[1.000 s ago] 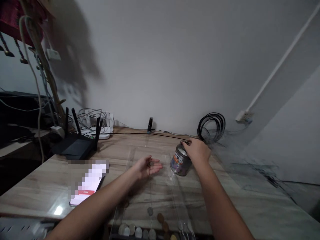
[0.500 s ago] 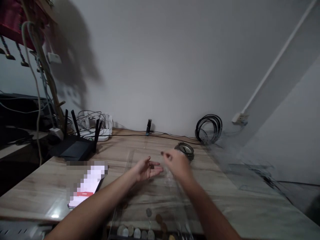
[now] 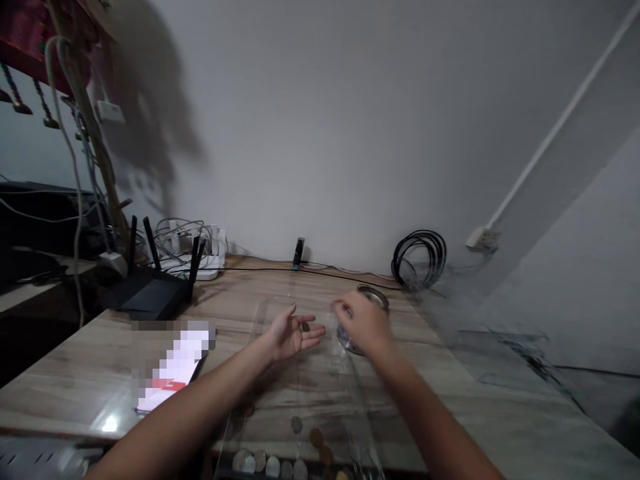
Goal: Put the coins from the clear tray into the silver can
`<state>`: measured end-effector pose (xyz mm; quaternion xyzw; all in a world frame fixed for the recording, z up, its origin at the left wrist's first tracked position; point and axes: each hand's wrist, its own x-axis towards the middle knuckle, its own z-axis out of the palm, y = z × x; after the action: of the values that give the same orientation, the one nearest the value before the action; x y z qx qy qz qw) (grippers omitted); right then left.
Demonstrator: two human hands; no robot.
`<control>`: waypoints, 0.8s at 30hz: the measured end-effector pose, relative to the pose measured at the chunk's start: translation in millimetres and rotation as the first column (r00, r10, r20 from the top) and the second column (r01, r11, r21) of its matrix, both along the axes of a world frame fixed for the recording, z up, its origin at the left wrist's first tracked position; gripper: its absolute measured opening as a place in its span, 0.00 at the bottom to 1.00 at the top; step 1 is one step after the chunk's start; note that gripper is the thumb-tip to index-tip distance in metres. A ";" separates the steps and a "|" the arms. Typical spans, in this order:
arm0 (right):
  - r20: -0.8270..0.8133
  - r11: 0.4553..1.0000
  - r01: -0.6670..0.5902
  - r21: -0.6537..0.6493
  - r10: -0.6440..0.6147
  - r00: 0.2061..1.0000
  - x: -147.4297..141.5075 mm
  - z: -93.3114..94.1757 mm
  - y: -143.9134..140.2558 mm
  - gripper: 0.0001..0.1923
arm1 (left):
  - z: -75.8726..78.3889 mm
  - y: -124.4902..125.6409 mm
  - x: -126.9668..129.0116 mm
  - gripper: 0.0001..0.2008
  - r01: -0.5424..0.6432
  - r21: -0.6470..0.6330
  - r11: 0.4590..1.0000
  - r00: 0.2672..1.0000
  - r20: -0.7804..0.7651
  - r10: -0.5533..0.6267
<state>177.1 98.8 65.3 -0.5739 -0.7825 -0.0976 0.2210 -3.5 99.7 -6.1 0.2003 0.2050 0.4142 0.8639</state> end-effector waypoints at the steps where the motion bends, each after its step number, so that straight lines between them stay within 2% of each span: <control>1: 0.060 0.988 -0.141 -0.060 0.144 0.988 -12.8 -12.0 -10.8 0.15 | 0.9 -0.7 0.3 0.27 0.005 0.014 1.000 1.000 0.028 -0.005; 3: 0.141 0.961 -0.245 -0.126 0.261 0.955 -32.5 -33.9 -26.7 0.14 | 3.1 -2.4 0.7 0.27 0.027 0.041 0.999 0.998 0.063 -0.029; 5: 0.167 0.958 -0.257 -0.130 0.277 0.946 -41.5 -45.6 -34.2 0.14 | 5.6 -4.9 1.1 0.28 0.052 0.065 0.997 0.996 0.075 -0.057; 8: 0.152 0.961 -0.259 -0.097 0.272 0.950 -34.5 -35.7 -31.0 0.15 | 8.1 -9.4 1.3 0.28 0.125 0.120 0.985 0.988 0.078 -0.134; 10: 0.091 0.988 -0.154 -0.024 0.156 0.984 -19.0 -14.9 -19.5 0.16 | 7.7 -10.7 1.1 0.28 0.167 0.164 0.972 0.984 0.039 -0.176; 12: -0.017 0.996 0.080 0.044 -0.080 0.997 1.3 8.7 -1.0 0.16 | 5.8 -8.9 0.3 0.27 0.143 0.193 0.971 0.990 -0.042 -0.138; 14: -0.060 0.951 0.310 0.006 -0.309 0.949 21.9 26.4 21.4 0.14 | 4.2 -3.9 -0.9 0.25 0.034 0.207 0.978 0.990 -0.138 -0.005; 16: 0.004 0.911 0.400 -0.098 -0.401 0.916 37.8 33.3 42.5 0.12 | 4.5 2.4 -2.9 0.24 -0.116 0.233 0.966 0.959 -0.227 0.170; 18: 0.063 0.895 0.422 -0.146 -0.418 0.906 46.6 31.2 57.8 0.12 | 7.3 7.4 -6.5 0.23 -0.223 0.304 0.926 0.892 -0.320 0.320; 20: 0.103 0.889 0.438 -0.134 -0.427 0.899 49.6 26.9 65.5 0.12 | 11.5 8.7 -13.6 0.21 -0.216 0.453 0.865 0.784 -0.447 0.430; 22: 0.140 0.882 0.451 -0.137 -0.434 0.890 49.3 26.3 65.7 0.12 | 14.8 4.4 -25.3 0.16 -0.058 0.618 0.784 0.610 -0.600 0.518; 24: 0.156 0.864 0.474 -0.169 -0.451 0.879 45.5 30.0 58.2 0.12 | 15.2 -6.5 -40.6 0.09 0.252 0.666 0.702 0.416 -0.729 0.543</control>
<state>222.5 157.0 95.3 -0.7578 -0.6389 -0.0996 0.0876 -44.1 93.2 9.1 0.6742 0.4785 0.3659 0.4273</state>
